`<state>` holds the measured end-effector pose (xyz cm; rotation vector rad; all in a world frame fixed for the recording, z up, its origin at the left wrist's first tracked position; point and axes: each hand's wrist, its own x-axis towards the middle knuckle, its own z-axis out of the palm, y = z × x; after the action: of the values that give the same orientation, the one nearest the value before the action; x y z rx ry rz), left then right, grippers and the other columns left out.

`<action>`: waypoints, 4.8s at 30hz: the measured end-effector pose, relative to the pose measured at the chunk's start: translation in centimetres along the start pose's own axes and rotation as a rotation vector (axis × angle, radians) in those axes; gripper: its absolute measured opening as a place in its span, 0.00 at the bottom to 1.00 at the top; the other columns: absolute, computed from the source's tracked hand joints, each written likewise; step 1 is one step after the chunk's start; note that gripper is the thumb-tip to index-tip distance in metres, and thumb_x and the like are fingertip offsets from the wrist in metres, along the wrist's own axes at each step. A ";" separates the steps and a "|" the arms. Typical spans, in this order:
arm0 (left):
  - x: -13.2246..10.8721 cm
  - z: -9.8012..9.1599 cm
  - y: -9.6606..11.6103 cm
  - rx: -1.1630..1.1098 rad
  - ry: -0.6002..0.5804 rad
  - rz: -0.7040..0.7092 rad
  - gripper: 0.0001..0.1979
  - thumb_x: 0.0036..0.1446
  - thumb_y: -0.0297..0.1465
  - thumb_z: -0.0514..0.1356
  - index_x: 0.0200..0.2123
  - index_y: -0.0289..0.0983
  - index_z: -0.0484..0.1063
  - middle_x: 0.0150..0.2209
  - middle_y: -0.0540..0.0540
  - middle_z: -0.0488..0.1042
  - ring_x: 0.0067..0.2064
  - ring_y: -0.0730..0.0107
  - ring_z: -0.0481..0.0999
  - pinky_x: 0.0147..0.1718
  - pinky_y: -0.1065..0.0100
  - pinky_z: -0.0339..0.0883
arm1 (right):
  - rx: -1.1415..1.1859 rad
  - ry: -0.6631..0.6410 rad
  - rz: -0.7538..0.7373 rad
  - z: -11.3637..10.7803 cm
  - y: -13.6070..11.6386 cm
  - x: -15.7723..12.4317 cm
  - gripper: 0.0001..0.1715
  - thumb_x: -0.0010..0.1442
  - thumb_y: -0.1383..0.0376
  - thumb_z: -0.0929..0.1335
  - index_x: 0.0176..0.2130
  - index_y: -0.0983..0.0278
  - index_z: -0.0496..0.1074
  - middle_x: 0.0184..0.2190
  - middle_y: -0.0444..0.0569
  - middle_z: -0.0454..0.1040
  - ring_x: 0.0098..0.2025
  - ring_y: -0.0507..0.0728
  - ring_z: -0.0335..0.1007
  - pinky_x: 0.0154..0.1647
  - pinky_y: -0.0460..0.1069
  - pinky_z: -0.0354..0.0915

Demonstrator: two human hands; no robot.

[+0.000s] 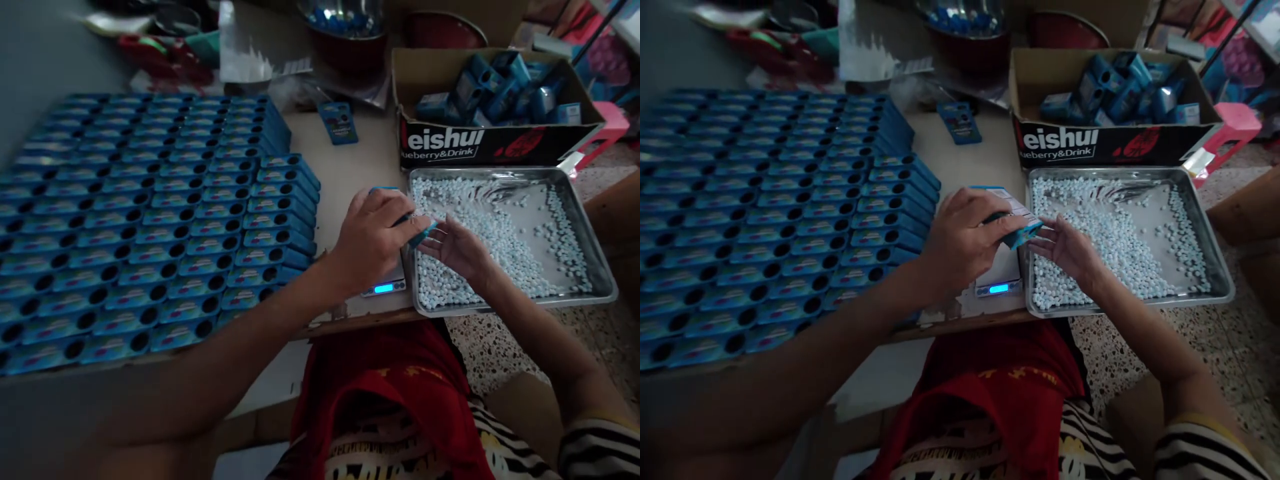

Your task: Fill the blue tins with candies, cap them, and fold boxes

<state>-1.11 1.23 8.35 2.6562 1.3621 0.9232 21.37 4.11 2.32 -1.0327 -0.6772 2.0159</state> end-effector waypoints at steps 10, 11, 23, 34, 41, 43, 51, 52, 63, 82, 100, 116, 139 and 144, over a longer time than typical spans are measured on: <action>0.0 2.0 -0.6 -0.276 0.012 -0.209 0.15 0.62 0.25 0.64 0.51 0.43 0.80 0.47 0.45 0.79 0.49 0.59 0.77 0.52 0.59 0.71 | 0.140 0.002 0.094 -0.8 -0.2 -1.7 0.20 0.77 0.53 0.62 0.42 0.63 0.75 0.42 0.56 0.83 0.50 0.60 0.82 0.61 0.57 0.77; 0.1 1.4 -0.1 -0.244 0.010 -0.198 0.16 0.63 0.25 0.63 0.51 0.44 0.81 0.48 0.45 0.79 0.51 0.58 0.77 0.54 0.58 0.70 | 0.134 0.008 0.094 -0.6 -0.1 -1.6 0.20 0.76 0.53 0.63 0.42 0.62 0.75 0.41 0.55 0.83 0.49 0.60 0.82 0.61 0.57 0.77; -0.7 2.2 1.6 -0.266 -0.010 -0.272 0.15 0.63 0.26 0.63 0.50 0.46 0.80 0.50 0.44 0.80 0.54 0.55 0.77 0.59 0.53 0.69 | 0.217 0.110 0.101 0.2 0.5 -2.2 0.13 0.74 0.60 0.64 0.43 0.61 0.75 0.38 0.52 0.82 0.46 0.60 0.81 0.55 0.56 0.81; -8.4 1.4 -1.0 -0.791 0.110 -0.919 0.24 0.47 0.39 0.73 0.46 0.42 0.70 0.40 0.51 0.77 0.43 0.63 0.79 0.47 0.62 0.75 | -0.955 0.058 -0.302 -3.1 -1.3 -2.7 0.13 0.65 0.60 0.73 0.49 0.60 0.81 0.54 0.57 0.82 0.55 0.66 0.80 0.57 0.65 0.77; -9.9 1.4 -1.9 -0.785 0.069 -0.868 0.27 0.46 0.35 0.74 0.50 0.41 0.71 0.50 0.46 0.80 0.52 0.60 0.81 0.55 0.58 0.76 | -1.854 0.002 -0.607 -4.1 -2.8 -1.8 0.17 0.69 0.58 0.72 0.55 0.58 0.80 0.55 0.59 0.79 0.58 0.72 0.73 0.63 0.70 0.67; -9.9 0.3 -2.0 -0.779 0.049 -0.809 0.32 0.46 0.33 0.74 0.55 0.41 0.71 0.57 0.42 0.79 0.59 0.56 0.80 0.59 0.56 0.75 | -1.921 -0.087 -0.592 -4.1 -2.0 -1.5 0.19 0.68 0.58 0.71 0.57 0.58 0.79 0.54 0.58 0.79 0.56 0.71 0.73 0.60 0.68 0.69; -9.7 -6.8 -2.0 -0.458 0.138 -0.696 0.23 0.58 0.32 0.72 0.56 0.38 0.75 0.59 0.40 0.79 0.62 0.57 0.78 0.67 0.53 0.69 | -2.128 -0.055 -0.443 -2.8 0.2 -0.3 0.17 0.65 0.65 0.66 0.52 0.63 0.77 0.49 0.61 0.78 0.41 0.65 0.77 0.40 0.57 0.70; -9.7 -7.4 -1.9 -0.397 0.162 -0.677 0.22 0.58 0.32 0.72 0.55 0.39 0.77 0.58 0.41 0.80 0.61 0.57 0.78 0.66 0.54 0.69 | -2.116 -0.050 -0.427 -2.8 0.0 -0.2 0.14 0.65 0.65 0.67 0.48 0.63 0.78 0.45 0.59 0.79 0.38 0.64 0.77 0.37 0.56 0.68; -9.2 -7.7 -0.9 -0.212 0.079 -0.599 0.15 0.60 0.32 0.71 0.51 0.45 0.79 0.52 0.46 0.81 0.53 0.55 0.80 0.53 0.56 0.77 | -1.663 0.038 -0.410 -2.6 -2.3 -1.6 0.04 0.49 0.65 0.71 0.30 0.60 0.73 0.26 0.44 0.77 0.25 0.53 0.68 0.30 0.50 0.60; -10.0 0.3 -2.0 -0.286 -0.068 -0.794 0.27 0.51 0.28 0.74 0.53 0.41 0.73 0.53 0.43 0.81 0.56 0.52 0.80 0.56 0.56 0.73 | -1.255 0.037 -0.372 -3.3 -2.9 -2.7 0.20 0.55 0.54 0.78 0.43 0.62 0.77 0.32 0.45 0.76 0.26 0.50 0.64 0.27 0.47 0.61; -6.2 3.4 1.0 -0.161 0.074 -0.460 0.20 0.59 0.18 0.60 0.50 0.42 0.78 0.50 0.45 0.81 0.54 0.57 0.79 0.57 0.58 0.72 | 0.066 -0.060 0.100 1.3 2.2 -2.2 0.03 0.68 0.64 0.71 0.41 0.63 0.76 0.48 0.53 0.83 0.53 0.58 0.82 0.62 0.54 0.78; -10.6 5.2 -0.7 -0.821 0.190 -0.885 0.24 0.47 0.43 0.74 0.44 0.41 0.74 0.40 0.48 0.82 0.44 0.60 0.82 0.47 0.61 0.77 | -1.138 -0.271 -0.783 4.6 0.0 -2.1 0.22 0.72 0.71 0.64 0.57 0.56 0.81 0.56 0.49 0.83 0.60 0.59 0.80 0.66 0.60 0.75; -10.7 -1.8 -0.9 -0.488 0.038 -0.718 0.31 0.49 0.30 0.77 0.57 0.39 0.75 0.59 0.41 0.79 0.61 0.52 0.78 0.63 0.53 0.70 | -0.651 -0.124 -0.406 4.5 -1.0 -1.0 0.29 0.62 0.59 0.76 0.61 0.49 0.76 0.63 0.47 0.78 0.70 0.63 0.70 0.72 0.65 0.67; -9.5 -3.3 -0.5 -0.380 0.005 -0.651 0.21 0.54 0.31 0.74 0.52 0.40 0.79 0.53 0.43 0.80 0.56 0.54 0.79 0.59 0.56 0.72 | -1.184 0.170 -0.600 -2.2 -3.2 -0.6 0.27 0.65 0.48 0.74 0.57 0.56 0.78 0.56 0.56 0.82 0.64 0.69 0.75 0.65 0.70 0.68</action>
<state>-7.40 -6.33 6.29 1.7608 1.6828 0.9617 24.69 5.72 3.75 -1.3527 -1.9059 0.8858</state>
